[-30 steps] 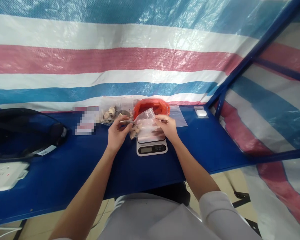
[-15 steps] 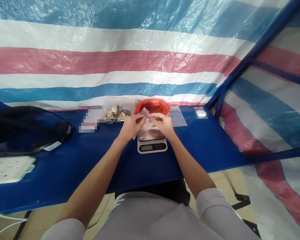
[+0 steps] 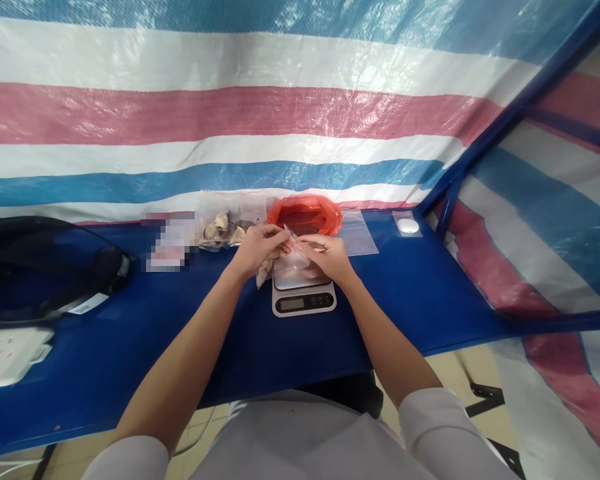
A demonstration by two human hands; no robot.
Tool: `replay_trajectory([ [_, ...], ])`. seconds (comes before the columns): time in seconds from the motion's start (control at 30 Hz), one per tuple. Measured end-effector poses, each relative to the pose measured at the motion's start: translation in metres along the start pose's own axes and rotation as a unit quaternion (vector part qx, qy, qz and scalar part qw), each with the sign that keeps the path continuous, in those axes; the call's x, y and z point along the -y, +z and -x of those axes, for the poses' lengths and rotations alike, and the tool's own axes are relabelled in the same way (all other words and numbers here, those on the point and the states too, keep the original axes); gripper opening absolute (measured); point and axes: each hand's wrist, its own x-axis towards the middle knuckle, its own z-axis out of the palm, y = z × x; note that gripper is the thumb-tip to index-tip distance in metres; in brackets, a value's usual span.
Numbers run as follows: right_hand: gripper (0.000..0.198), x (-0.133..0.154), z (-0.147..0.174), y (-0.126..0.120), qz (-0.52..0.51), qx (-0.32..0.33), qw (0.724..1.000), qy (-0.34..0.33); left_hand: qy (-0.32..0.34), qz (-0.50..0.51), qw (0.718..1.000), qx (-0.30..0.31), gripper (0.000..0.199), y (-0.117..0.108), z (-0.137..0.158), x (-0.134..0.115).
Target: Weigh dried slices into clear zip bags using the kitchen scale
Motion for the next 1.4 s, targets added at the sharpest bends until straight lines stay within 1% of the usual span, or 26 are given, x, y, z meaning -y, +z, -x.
replay_trajectory([
  [0.1,0.025,0.0,-0.005,-0.002,-0.021,-0.009,0.998,0.054,0.001,-0.005,1.0,0.009,0.028,-0.001,-0.003,0.0],
  [0.2,0.024,0.007,-0.013,-0.007,0.002,0.023,0.995,0.097,0.0,-0.021,1.0,0.012,0.03,-0.003,-0.006,-0.002],
  [0.3,0.016,0.016,-0.023,-0.014,0.043,0.065,0.993,0.086,-0.009,-0.045,0.999,0.021,0.03,-0.005,-0.009,-0.005],
  [0.37,0.015,0.02,-0.03,-0.018,0.058,0.095,0.991,0.074,-0.021,-0.049,0.998,0.032,0.03,-0.006,-0.011,-0.006],
  [0.47,0.015,0.024,-0.04,-0.022,0.053,0.148,0.985,0.074,-0.042,-0.027,0.998,0.047,0.028,-0.007,-0.014,-0.005],
  [0.53,0.015,0.027,-0.046,-0.025,0.045,0.176,0.979,0.087,-0.053,-0.01,0.998,0.044,0.024,-0.007,-0.016,-0.005],
  [0.67,0.011,0.034,-0.054,-0.028,0.047,0.211,0.968,0.127,-0.061,0.002,0.997,0.041,0.018,-0.007,-0.016,-0.006],
  [0.8,0.012,0.039,-0.056,-0.03,0.041,0.239,0.961,0.135,-0.085,0.012,0.995,0.044,0.02,-0.008,-0.014,-0.006],
  [0.93,0.012,0.04,-0.056,-0.03,0.031,0.252,0.959,0.128,-0.105,0.021,0.993,0.044,0.026,-0.008,-0.013,-0.006],
  [1.07,0.012,0.04,-0.055,-0.03,0.044,0.26,0.956,0.127,-0.108,0.011,0.993,0.042,0.023,-0.006,-0.012,-0.008],
  [1.17,0.011,0.04,-0.055,-0.03,0.056,0.264,0.954,0.132,-0.101,-0.006,0.994,0.043,0.022,-0.007,-0.011,-0.008],
  [1.3,0.01,0.041,-0.055,-0.032,0.054,0.254,0.956,0.14,-0.091,-0.039,0.994,0.039,0.025,-0.01,-0.012,-0.005],
  [1.4,0.01,0.041,-0.055,-0.031,0.045,0.244,0.958,0.145,-0.084,-0.035,0.995,0.035,0.022,-0.008,-0.012,-0.003],
])
